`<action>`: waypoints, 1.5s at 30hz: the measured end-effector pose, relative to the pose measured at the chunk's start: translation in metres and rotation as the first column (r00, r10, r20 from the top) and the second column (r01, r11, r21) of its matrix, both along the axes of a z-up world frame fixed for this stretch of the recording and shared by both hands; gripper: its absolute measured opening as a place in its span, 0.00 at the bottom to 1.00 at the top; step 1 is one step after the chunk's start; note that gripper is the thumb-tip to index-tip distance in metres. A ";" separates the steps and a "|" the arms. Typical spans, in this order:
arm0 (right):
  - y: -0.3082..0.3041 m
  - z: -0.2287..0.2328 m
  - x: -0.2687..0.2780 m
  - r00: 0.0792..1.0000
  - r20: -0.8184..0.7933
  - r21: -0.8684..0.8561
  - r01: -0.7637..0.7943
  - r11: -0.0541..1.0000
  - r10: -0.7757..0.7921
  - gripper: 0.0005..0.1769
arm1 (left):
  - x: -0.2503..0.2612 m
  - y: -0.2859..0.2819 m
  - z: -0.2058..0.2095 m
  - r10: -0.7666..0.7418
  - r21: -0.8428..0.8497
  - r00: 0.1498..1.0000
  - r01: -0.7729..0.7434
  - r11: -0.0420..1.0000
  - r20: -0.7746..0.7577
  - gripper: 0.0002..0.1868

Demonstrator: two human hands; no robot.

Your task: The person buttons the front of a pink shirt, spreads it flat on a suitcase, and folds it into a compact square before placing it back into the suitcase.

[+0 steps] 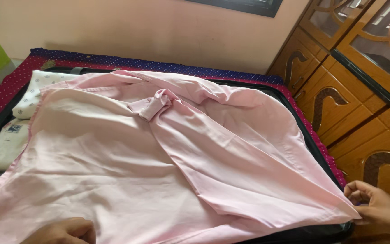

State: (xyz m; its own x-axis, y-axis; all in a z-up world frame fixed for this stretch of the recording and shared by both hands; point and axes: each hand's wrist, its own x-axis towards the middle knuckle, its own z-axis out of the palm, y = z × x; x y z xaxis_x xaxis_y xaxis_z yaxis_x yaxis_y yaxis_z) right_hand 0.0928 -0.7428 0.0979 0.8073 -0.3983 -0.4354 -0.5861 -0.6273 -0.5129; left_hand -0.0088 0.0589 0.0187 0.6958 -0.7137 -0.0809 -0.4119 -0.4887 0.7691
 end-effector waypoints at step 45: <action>0.269 0.020 0.110 0.521 0.211 -0.300 -0.771 0.563 0.827 0.31 | -0.011 0.143 -0.054 0.741 -0.024 0.371 -0.887 0.461 0.559 0.52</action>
State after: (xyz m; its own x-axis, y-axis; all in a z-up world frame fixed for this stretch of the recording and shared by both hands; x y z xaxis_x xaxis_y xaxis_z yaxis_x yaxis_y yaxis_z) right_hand 0.2028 -0.4735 0.1183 0.8875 0.4463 -0.1150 0.3658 -0.8340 -0.4130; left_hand -0.0199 0.2019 -0.0356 0.9131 0.2262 0.3391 0.0690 -0.9056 0.4185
